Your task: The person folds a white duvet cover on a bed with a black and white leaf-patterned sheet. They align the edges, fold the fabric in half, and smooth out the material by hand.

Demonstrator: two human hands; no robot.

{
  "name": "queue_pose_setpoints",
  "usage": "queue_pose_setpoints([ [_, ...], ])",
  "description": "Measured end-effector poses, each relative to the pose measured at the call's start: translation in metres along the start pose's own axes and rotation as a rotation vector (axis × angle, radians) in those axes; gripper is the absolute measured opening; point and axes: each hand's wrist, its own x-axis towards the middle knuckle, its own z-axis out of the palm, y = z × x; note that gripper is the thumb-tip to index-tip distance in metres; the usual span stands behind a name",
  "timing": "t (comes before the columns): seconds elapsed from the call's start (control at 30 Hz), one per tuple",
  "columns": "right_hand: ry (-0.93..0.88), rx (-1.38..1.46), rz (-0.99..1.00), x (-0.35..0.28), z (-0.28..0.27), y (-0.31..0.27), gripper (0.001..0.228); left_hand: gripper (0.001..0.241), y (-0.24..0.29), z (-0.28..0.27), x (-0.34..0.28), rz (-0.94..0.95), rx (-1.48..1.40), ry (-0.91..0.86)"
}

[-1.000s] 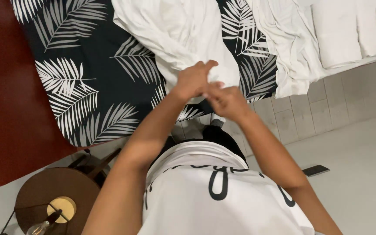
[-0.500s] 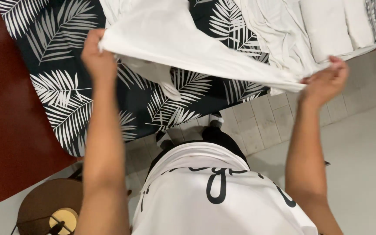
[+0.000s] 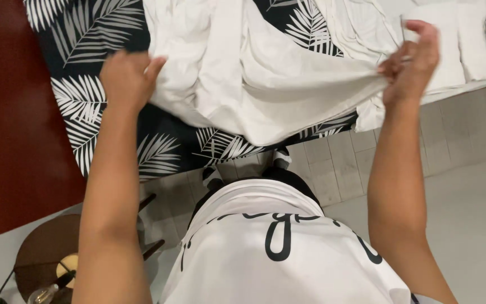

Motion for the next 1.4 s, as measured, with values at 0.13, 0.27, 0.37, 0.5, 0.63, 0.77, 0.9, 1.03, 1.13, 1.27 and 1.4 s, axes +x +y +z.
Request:
queue_pose_setpoints([
  [0.13,-0.441,-0.273,0.116,-0.046,0.101,-0.016,0.021,0.047,0.084,-0.048,0.042,0.57,-0.156,0.338],
  [0.27,-0.838,-0.748,-0.142,-0.095,0.152,0.017,0.048,0.05,0.168,-0.061,0.053,0.859,-0.237,0.407],
  [0.37,-0.728,-0.816,0.138,-0.124,0.175,-0.017,0.023,0.049,0.184,-0.063,0.054,0.85,-0.328,0.332],
  [0.5,-0.689,-0.733,-0.015,-0.118,0.139,0.01,0.024,0.046,0.162,-0.06,0.049,0.701,-0.391,-0.012],
  [0.63,-0.724,-0.751,0.04,-0.118,0.114,0.017,0.025,0.038,0.136,-0.036,0.04,0.732,-0.565,-0.137],
  [0.77,-0.693,-0.825,0.125,-0.13,0.115,0.012,0.027,0.033,0.13,-0.027,0.028,0.527,-0.779,-0.181],
  [0.9,-0.691,-0.764,0.126,-0.128,0.107,0.027,0.029,0.033,0.125,0.001,0.027,0.208,-1.083,-0.353],
  [1.03,-0.767,-0.168,0.206,-0.112,0.083,0.062,0.025,0.014,0.134,-0.029,0.017,0.142,-1.244,-0.44],
  [1.13,-0.689,0.331,0.35,-0.098,0.074,0.061,0.037,0.018,0.142,-0.064,0.017,0.419,-1.077,-0.656],
  [1.27,-0.646,0.492,0.282,-0.099,0.099,0.017,0.062,0.023,0.177,-0.068,0.023,0.621,-0.822,-0.821],
  [1.4,-0.601,0.725,0.336,-0.093,0.099,0.035,0.059,0.02,0.207,-0.051,0.032,0.733,-0.986,-0.575],
])
